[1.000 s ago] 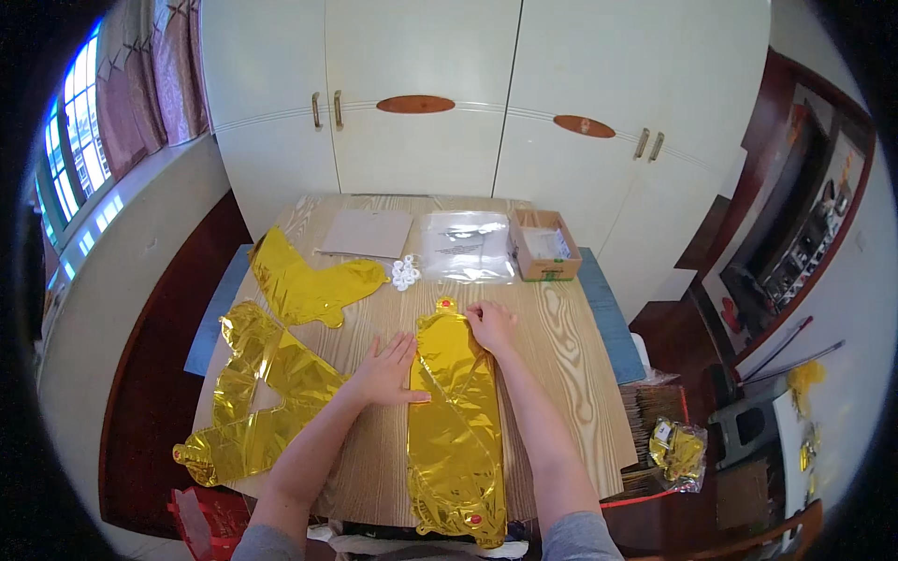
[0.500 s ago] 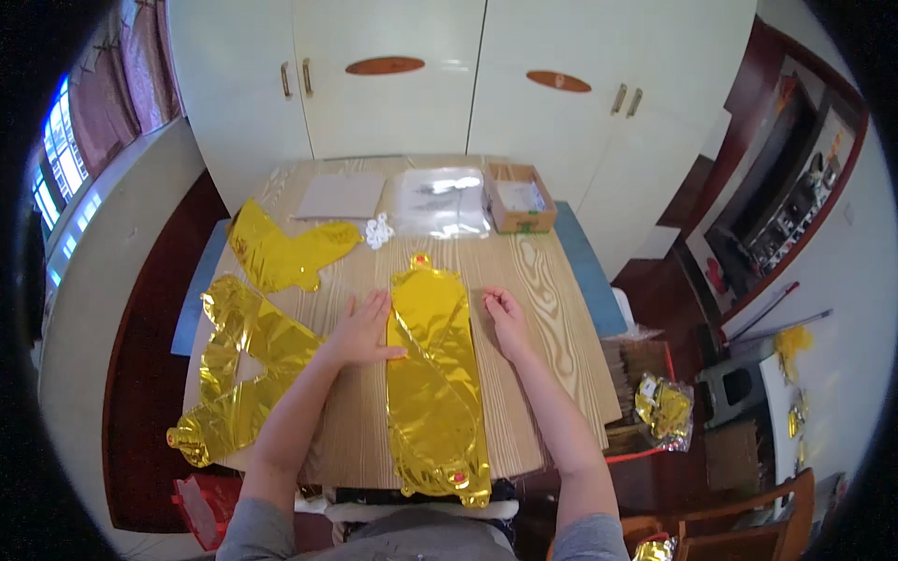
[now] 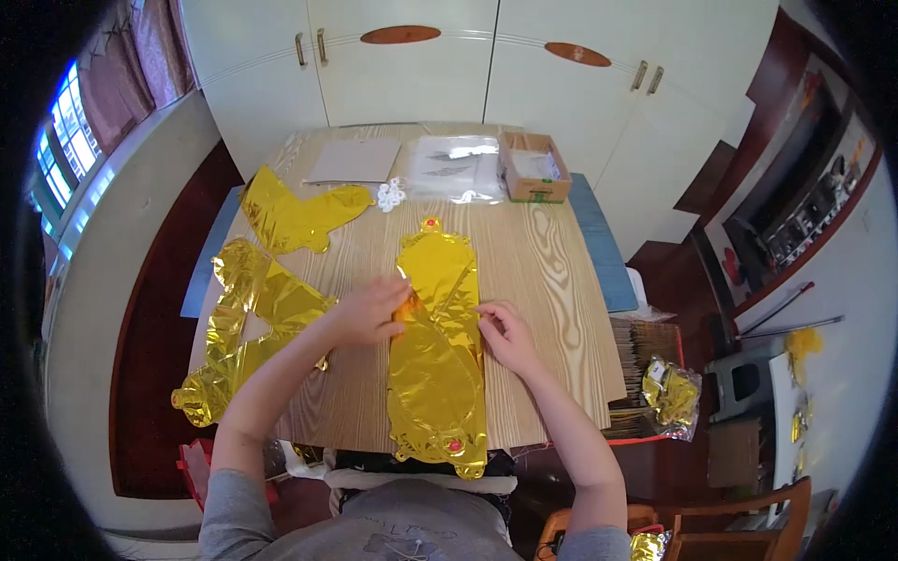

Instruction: Fold gold-colored foil decorations on a table.

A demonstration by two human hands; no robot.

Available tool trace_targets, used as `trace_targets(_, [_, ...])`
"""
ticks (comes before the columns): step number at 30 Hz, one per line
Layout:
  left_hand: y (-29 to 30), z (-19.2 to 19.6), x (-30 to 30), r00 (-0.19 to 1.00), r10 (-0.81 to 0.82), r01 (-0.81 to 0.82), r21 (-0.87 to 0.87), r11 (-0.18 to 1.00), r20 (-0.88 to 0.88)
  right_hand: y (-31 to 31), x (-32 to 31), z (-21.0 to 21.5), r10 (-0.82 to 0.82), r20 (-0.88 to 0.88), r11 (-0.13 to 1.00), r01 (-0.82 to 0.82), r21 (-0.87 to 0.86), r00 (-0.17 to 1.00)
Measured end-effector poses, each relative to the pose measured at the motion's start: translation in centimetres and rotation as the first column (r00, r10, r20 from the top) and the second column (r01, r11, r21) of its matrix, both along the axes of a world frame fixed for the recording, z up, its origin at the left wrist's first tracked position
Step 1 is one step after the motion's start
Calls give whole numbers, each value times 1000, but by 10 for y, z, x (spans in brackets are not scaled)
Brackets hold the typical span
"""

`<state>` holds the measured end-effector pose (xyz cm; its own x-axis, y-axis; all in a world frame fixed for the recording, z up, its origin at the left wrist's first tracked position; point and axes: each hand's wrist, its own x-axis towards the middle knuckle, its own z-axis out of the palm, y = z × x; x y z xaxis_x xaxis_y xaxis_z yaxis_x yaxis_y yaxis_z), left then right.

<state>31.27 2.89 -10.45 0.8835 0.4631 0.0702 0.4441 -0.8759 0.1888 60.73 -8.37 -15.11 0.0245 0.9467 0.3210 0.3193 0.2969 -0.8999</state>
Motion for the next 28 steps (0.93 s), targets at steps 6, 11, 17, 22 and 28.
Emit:
trace_targets(6, [-32, -1, -11, 999, -26, 25, -44, 999, -28, -3, -7, 9, 4, 147, 995, -18, 93, 989])
trace_targets(11, [-18, 19, -18, 991, 22, -29, 44, 999, 132, -6, -5, 5, -39, 112, 995, 29, 91, 993])
trace_targets(17, [88, 25, -40, 915, 291, -343, 163, 925, 279, -5, -2, 6, -93, 150, 991, 77, 106, 984])
trace_targets(22, [170, 28, -27, 789, 585, -613, 164, 773, 188, 0, -8, 7, -116, 185, 988, 95, 121, 976])
trace_targets(28, [253, 33, 56, 627, 774, -774, -48, 632, 91, 1, 2, 0, -98, 200, 992, 79, 100, 975])
